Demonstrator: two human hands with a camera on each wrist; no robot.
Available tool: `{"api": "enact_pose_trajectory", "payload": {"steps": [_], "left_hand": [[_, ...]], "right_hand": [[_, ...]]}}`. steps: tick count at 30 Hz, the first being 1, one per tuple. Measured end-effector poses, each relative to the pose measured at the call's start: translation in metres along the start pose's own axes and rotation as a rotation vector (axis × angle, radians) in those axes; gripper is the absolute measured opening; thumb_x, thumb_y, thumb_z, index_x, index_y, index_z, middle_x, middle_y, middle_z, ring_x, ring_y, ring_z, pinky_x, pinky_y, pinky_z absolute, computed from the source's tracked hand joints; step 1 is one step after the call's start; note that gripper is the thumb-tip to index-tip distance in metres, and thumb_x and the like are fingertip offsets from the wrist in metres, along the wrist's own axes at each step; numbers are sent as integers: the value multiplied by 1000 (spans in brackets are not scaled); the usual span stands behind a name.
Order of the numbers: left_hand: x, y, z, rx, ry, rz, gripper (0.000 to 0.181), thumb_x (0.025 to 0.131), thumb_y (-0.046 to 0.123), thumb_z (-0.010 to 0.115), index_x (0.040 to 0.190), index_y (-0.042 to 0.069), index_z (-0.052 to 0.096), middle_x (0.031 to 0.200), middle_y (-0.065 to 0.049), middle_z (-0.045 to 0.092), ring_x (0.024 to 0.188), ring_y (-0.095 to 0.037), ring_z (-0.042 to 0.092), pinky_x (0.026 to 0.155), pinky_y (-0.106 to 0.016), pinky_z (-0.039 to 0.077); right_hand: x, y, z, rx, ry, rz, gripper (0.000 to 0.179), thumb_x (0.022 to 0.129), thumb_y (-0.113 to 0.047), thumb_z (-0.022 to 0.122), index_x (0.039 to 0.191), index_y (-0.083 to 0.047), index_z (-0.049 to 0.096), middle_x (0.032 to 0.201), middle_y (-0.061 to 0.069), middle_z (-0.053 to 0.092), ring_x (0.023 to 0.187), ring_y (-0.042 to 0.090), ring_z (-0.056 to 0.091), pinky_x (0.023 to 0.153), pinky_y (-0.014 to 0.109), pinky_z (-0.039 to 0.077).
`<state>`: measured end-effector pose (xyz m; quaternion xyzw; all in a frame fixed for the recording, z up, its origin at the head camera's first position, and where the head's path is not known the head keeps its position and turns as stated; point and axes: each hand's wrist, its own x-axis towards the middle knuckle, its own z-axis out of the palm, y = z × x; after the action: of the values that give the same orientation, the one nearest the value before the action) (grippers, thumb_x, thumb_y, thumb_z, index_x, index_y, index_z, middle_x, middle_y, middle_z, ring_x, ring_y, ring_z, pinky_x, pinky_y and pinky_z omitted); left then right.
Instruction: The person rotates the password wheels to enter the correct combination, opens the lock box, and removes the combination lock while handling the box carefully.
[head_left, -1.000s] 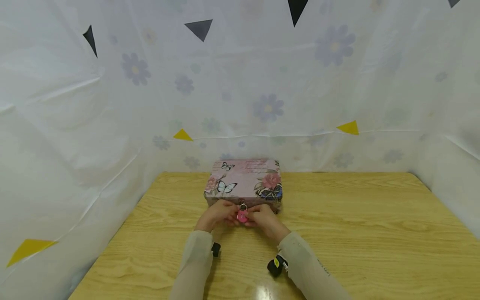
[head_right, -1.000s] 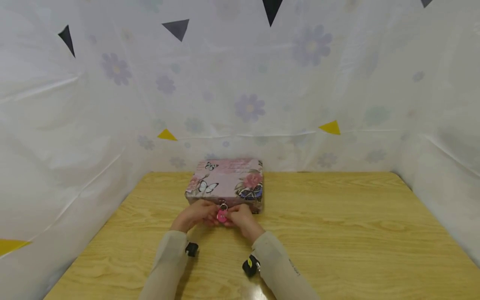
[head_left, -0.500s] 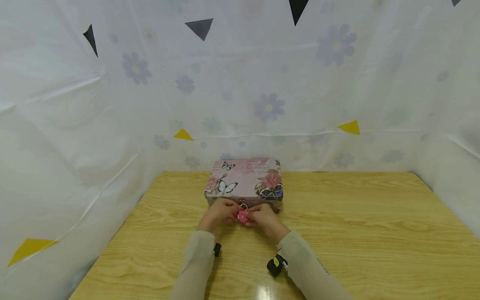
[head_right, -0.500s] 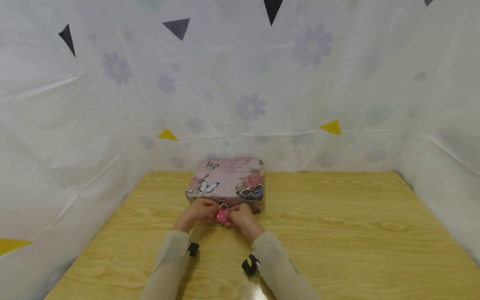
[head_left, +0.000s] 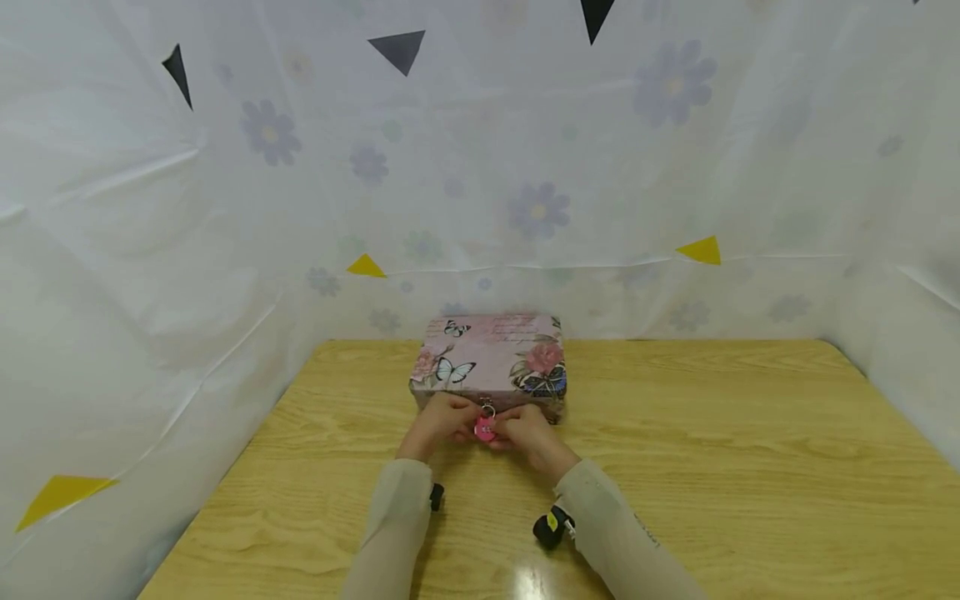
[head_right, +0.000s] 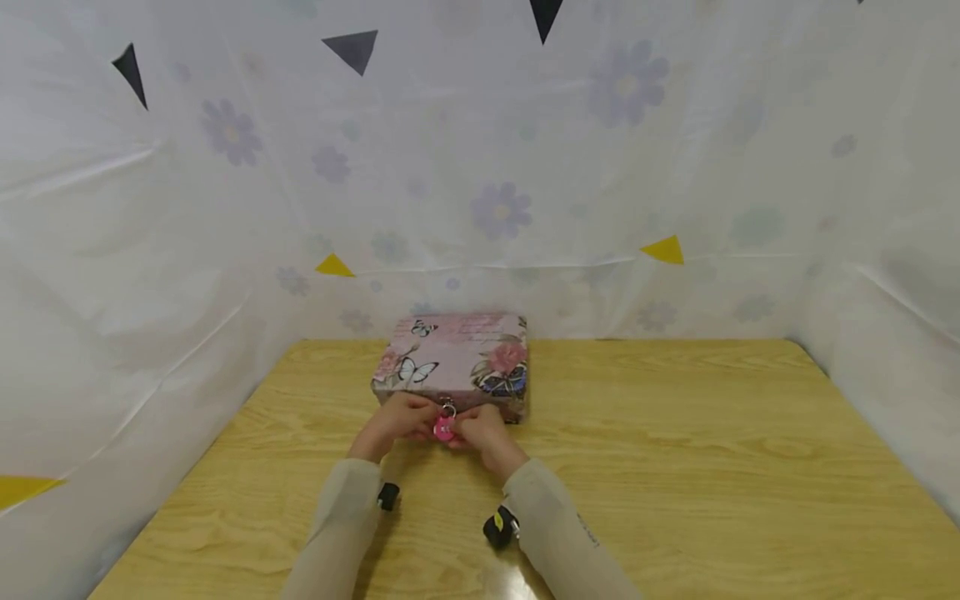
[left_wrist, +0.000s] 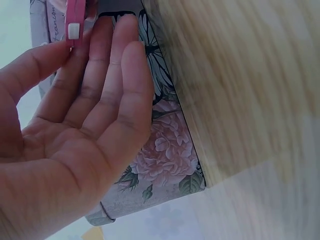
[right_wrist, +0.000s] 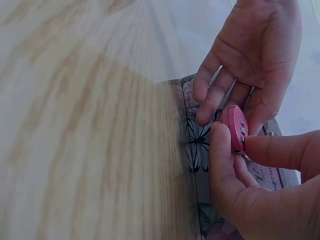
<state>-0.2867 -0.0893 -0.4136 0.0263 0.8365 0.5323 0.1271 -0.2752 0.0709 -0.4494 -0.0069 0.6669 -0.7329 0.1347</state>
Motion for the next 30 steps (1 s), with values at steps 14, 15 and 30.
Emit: {"api": "enact_pose_trajectory", "payload": {"steps": [14, 15, 30], "left_hand": [[-1, 2, 2, 16, 13, -7, 22, 92, 7, 58, 96, -11, 70, 81, -20, 70, 71, -31, 70, 66, -41, 58], [-1, 3, 2, 9, 9, -9, 23, 93, 7, 57, 97, -11, 70, 80, -20, 70, 71, -31, 70, 66, -41, 58], [0, 2, 2, 15, 26, -8, 21, 92, 11, 61, 94, -7, 72, 75, -13, 70, 72, -30, 69, 67, -41, 57]], "right_hand": [[-10, -13, 6, -9, 60, 65, 17, 91, 9, 53, 100, 22, 58, 88, 19, 63, 65, 16, 62, 67, 31, 58], [-10, -13, 6, -7, 59, 66, 17, 91, 9, 53, 100, 22, 58, 88, 19, 63, 65, 16, 62, 66, 31, 58], [-13, -16, 6, 4, 56, 72, 20, 91, 9, 53, 104, 23, 58, 91, 19, 65, 65, 15, 63, 68, 30, 58]]}}
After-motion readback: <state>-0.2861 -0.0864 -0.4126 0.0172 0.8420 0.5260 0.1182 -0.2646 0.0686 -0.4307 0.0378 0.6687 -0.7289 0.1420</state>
